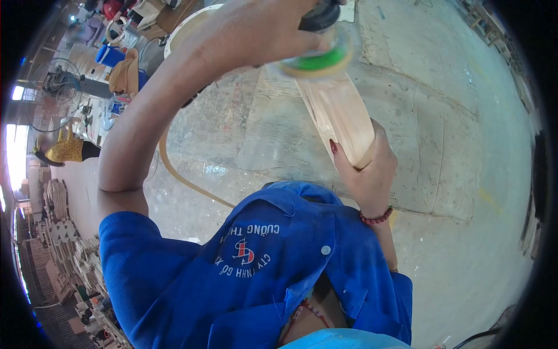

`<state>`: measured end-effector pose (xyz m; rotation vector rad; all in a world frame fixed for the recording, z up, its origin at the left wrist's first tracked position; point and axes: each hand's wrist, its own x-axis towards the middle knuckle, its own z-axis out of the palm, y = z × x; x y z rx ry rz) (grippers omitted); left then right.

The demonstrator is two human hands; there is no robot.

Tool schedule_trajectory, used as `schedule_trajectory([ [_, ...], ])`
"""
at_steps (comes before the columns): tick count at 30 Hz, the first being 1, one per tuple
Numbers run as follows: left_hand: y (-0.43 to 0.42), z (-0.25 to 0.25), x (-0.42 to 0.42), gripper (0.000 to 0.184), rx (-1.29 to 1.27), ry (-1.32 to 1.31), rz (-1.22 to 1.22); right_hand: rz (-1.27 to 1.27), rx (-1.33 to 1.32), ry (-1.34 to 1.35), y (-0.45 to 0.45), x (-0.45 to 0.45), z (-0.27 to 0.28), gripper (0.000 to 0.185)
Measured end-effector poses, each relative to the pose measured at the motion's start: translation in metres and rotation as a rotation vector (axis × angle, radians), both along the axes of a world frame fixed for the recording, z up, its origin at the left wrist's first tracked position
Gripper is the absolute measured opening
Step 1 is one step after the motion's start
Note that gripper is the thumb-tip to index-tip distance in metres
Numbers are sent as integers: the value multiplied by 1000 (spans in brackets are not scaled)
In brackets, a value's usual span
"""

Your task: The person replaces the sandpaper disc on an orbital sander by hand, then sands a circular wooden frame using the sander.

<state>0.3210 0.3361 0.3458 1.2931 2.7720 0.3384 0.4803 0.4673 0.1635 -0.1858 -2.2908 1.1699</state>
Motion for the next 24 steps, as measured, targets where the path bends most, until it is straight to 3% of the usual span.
schedule_trajectory([
  [3,2,31,13,52,24,-259,-114,-8,-4,4,2,-2,1,55],
  [6,10,16,27,50,-49,-120,-117,-35,-19,-28,4,-2,3,54],
  [9,19,18,8,51,-102,-232,22,4,-55,17,2,-1,1,54],
  [15,-2,1,20,54,35,-6,-184,-32,-28,-9,4,-2,2,54],
  [24,-2,7,9,50,15,-123,-116,3,-41,8,2,0,1,53],
])
